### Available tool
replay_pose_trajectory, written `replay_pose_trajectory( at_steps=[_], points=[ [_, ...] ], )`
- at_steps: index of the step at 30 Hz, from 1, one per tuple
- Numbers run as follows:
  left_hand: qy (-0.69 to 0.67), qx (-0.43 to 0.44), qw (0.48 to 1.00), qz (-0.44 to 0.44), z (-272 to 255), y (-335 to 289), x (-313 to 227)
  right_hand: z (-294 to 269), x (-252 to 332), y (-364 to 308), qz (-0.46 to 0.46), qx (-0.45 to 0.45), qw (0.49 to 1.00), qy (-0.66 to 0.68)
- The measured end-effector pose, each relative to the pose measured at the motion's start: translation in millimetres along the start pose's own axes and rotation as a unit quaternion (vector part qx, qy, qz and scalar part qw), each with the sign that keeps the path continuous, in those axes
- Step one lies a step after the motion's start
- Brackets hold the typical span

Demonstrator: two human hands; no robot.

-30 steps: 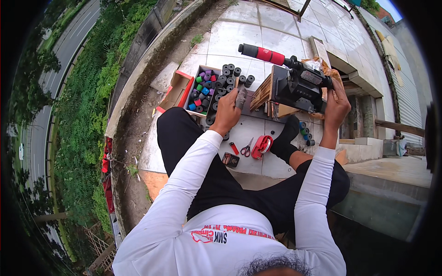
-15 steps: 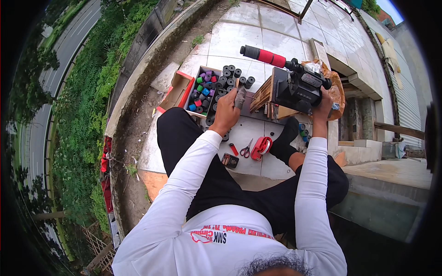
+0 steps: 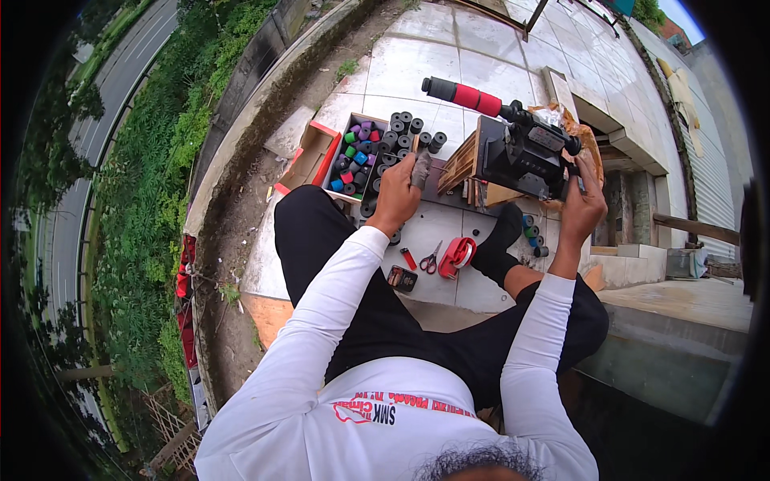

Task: Manually assemble and check small mechanical spools and parts near a winding mechanism.

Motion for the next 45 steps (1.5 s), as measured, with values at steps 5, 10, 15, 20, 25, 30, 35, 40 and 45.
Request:
replay_pose_trajectory(
  at_steps=[5,10,15,20,25,30,35,40,45],
  points=[
    [-0.001,0.004,1.0,0.001,-0.2,0.0,1.9,24.1,-17.2,46.0,-0.054,0.009,0.999,-0.005],
    [-0.008,0.004,1.0,-0.006,-1.2,1.3,-0.6,52.4,-34.7,58.4,-0.049,0.022,0.998,-0.024],
    [-0.005,-0.007,1.0,0.004,-5.1,1.5,-0.9,65.4,-42.4,52.9,-0.053,0.034,0.998,-0.012],
    [-0.017,0.003,1.0,0.001,1.4,1.1,-1.7,83.3,-85.0,52.0,0.013,0.112,0.988,-0.106],
    [-0.009,-0.004,1.0,-0.008,-0.2,3.5,5.1,82.3,-57.2,9.4,-0.124,0.094,0.988,-0.005],
    [-0.009,-0.006,1.0,-0.007,1.8,1.0,7.7,61.5,-68.9,-31.1,0.049,0.103,0.993,-0.016],
    [-0.015,0.002,1.0,-0.016,1.2,0.8,4.4,24.4,-32.1,-36.8,0.02,0.066,0.998,0.002],
    [-0.023,-0.004,1.0,-0.014,-0.1,-0.2,0.4,2.4,-2.0,-15.5,-0.011,0.028,0.999,-0.015],
    [0.003,0.001,1.0,-0.009,1.8,0.6,1.8,10.9,-17.8,30.1,-0.032,0.008,0.998,-0.049]
  ],
)
Point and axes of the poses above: each hand's wrist, its own y-axis towards the middle knuckle, its own z-axis out of the palm, x = y × z, the point moved 9 cm from there along y, towards the middle knuckle
